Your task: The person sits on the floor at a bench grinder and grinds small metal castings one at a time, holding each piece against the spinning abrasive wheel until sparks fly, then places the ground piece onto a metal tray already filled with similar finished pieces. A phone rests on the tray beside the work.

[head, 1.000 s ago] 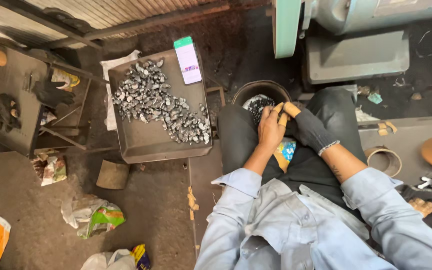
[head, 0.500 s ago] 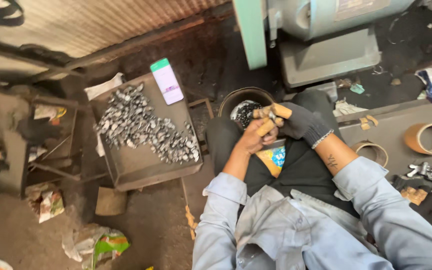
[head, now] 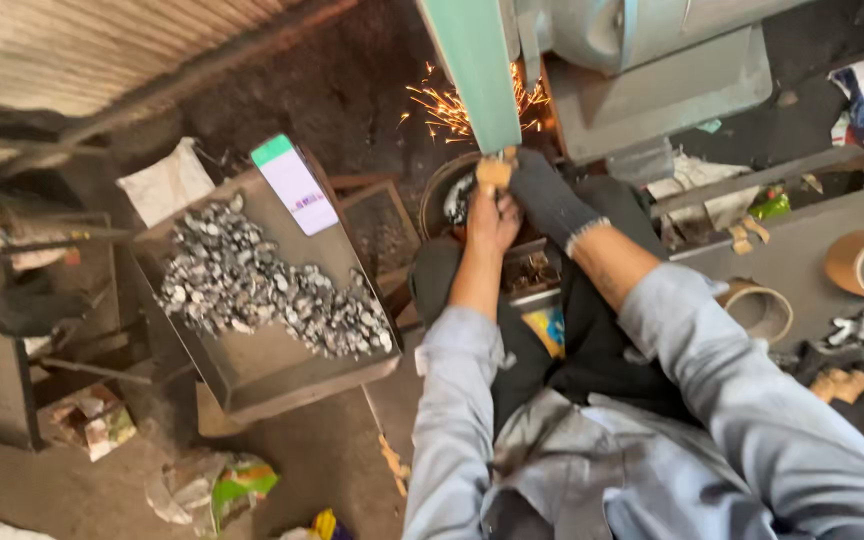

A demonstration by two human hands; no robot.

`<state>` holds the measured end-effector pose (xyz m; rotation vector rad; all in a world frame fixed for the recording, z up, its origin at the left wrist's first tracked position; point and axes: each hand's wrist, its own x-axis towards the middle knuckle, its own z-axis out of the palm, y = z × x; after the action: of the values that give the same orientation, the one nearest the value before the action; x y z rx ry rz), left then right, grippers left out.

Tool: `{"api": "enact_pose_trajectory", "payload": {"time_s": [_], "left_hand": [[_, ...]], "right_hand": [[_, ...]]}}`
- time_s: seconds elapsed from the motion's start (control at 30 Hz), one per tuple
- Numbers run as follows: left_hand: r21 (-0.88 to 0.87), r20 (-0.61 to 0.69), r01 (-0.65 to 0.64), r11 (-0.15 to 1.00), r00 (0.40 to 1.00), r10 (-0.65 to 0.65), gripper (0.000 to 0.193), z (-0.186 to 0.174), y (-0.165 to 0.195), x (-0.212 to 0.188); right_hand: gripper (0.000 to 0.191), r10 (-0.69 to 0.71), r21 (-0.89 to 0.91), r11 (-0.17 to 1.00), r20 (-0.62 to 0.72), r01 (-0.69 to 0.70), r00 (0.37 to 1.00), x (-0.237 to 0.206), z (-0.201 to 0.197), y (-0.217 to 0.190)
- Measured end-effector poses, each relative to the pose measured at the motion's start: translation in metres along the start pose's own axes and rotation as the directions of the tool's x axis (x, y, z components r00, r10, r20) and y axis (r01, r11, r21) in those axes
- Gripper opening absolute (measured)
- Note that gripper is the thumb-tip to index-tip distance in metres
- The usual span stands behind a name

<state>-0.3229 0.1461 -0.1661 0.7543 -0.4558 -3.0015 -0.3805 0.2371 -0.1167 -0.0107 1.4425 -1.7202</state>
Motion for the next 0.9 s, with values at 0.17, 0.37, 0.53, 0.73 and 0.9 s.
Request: {"api": "enact_pose_trajectory", "payload": {"time_s": [0.17,0.37,0.53,0.73,0.9], "left_hand": [[0.779,0.253,-0.176,0.602,0.967,-0.044,0.020,-0.011,0.032,-0.052],[0.885,0.370,-0.269,-0.379,0.902,0.222,0.019,0.024,0.027,-0.100],[0.893,0.413,-0.425,-0.150,0.640,0.648,0.045,0.028,-0.020,-0.105],[0.758,0.071,-0.453,0.470,0.773,0.631,0.040,0.018,0.004,-0.036],[0.276,-0.103,-0.429,0.860,0.877,0.470,0.025,0.014,0.028,-0.005]], "right_hand": [[0.049,-0.344,-0.462,0.724,0.401,0.512,0.849,-0.072,-0.014,-0.053],[0.043,-0.617,-0.821,0.082,0.403,0.564,0.676,-0.107,-0.014,-0.048],[0.030,-0.187,0.064,0.981,0.067,0.183,0.980,-0.075,-0.014,0.011],[0.031,-0.156,0.507,0.862,0.250,0.009,0.956,-0.024,0.000,0.018],[0.040,-0.242,0.059,0.970,0.307,0.235,0.920,-0.006,0.011,0.009]]}}
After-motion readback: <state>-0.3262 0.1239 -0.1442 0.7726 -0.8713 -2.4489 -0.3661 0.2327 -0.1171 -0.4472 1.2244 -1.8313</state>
